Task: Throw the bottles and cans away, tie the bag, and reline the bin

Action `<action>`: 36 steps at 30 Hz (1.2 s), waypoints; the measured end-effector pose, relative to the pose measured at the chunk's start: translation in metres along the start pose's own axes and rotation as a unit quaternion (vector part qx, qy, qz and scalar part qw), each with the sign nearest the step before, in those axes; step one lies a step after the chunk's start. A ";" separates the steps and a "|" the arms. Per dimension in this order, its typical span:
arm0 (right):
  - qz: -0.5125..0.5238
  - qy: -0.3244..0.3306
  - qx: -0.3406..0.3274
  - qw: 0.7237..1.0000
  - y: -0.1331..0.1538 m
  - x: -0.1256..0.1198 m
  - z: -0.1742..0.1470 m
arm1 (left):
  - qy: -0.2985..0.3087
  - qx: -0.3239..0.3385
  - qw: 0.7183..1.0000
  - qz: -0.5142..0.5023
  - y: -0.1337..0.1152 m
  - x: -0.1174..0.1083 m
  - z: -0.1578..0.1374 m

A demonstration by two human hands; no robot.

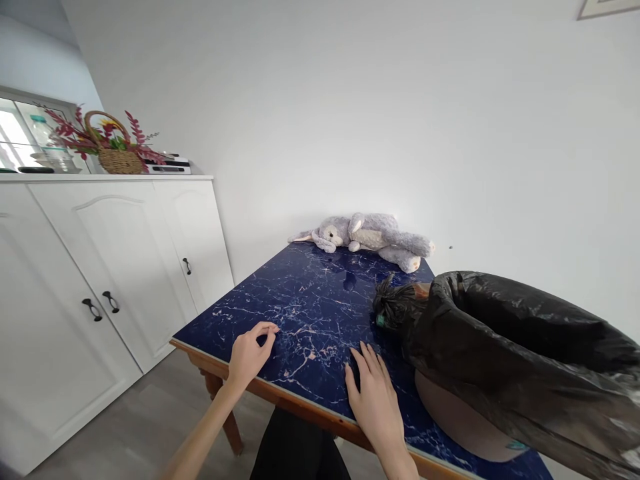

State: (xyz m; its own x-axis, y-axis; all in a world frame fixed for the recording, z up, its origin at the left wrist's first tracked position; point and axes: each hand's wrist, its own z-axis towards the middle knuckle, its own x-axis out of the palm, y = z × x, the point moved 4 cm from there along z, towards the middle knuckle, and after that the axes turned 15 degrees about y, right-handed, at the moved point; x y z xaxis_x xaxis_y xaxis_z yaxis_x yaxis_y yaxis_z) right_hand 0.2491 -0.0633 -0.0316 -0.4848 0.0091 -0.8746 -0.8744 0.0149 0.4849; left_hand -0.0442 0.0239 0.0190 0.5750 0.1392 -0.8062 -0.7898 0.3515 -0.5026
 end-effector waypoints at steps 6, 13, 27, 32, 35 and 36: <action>-0.011 -0.011 -0.004 1.000 0.002 -0.002 -0.001 | 0.003 0.002 1.000 -0.004 -0.001 0.000 0.000; 0.006 0.004 0.005 1.000 0.000 0.000 0.000 | 0.005 0.001 1.000 -0.010 -0.002 -0.002 0.000; 0.006 0.000 0.003 1.000 -0.001 0.000 0.000 | 0.010 -0.003 1.000 -0.016 -0.002 -0.002 0.000; 0.013 -0.002 0.002 1.000 -0.002 0.000 0.001 | 0.001 0.003 1.000 -0.014 -0.002 -0.002 0.000; 0.011 -0.011 -0.004 1.000 -0.002 0.001 0.001 | -0.001 0.005 1.000 -0.016 -0.002 -0.002 0.000; 0.008 -0.013 -0.006 1.000 -0.002 0.001 0.001 | 0.000 0.005 1.000 -0.017 -0.002 -0.002 0.000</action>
State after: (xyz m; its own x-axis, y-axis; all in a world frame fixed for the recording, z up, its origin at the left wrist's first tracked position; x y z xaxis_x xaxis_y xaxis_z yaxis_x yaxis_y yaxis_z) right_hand 0.2506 -0.0625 -0.0333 -0.4987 0.0351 -0.8661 -0.8665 0.0032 0.4991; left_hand -0.0436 0.0229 0.0217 0.6015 0.1263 -0.7888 -0.7675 0.3654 -0.5267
